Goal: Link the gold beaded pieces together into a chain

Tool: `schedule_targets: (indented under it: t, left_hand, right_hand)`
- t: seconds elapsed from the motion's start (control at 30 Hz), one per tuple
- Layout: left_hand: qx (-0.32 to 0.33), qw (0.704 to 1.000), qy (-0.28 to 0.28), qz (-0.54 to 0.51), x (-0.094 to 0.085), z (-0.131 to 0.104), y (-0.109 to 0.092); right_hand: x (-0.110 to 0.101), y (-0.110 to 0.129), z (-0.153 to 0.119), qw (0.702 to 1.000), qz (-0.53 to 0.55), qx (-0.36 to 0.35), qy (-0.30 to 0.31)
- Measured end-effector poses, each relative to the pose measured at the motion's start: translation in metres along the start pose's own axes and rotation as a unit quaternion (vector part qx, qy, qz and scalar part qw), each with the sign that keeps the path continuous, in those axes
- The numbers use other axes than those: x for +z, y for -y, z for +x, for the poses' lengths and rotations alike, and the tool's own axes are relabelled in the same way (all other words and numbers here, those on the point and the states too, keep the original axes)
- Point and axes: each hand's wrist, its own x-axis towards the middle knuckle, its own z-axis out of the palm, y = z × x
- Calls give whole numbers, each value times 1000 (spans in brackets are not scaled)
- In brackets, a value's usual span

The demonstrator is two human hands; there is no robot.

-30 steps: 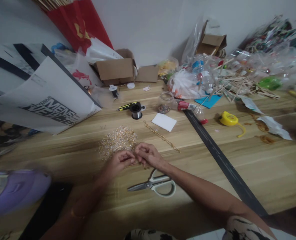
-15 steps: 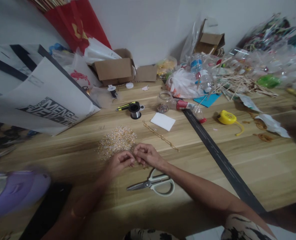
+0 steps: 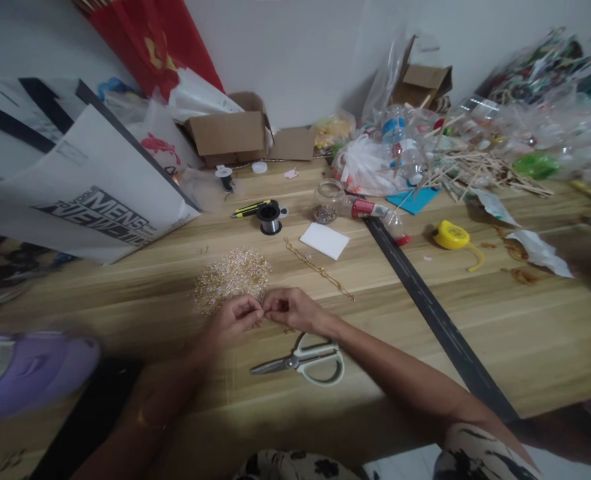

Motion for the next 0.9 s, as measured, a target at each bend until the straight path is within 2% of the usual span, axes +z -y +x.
schedule_targets:
  t: [0.13,0.3,0.43,0.53,0.67,0.9]
  left_hand:
    - [10,1000,-8,7,1,0,1]
    - [17,1000,-1,11,-1,0,5]
    - [34,999,9,17,-2,-1,5]
    - [22,1000,11,19,-3,-1,3]
    - [22,999,-5,26,-5,0,3]
    - [34,999,-16,34,-8,-1,1]
  right_hand:
    - [-1,-1,0,995,-90,-47,-9]
    - [-2,2,-1,992,-119,-44,-19]
    - [0,2,-1,997,-70,-24,-12]
    - [0,2,0,1000,-9,12,1]
    - [-2,1,2,996,68,54,10]
    - [-4,-3,5,984,151,82,-43]
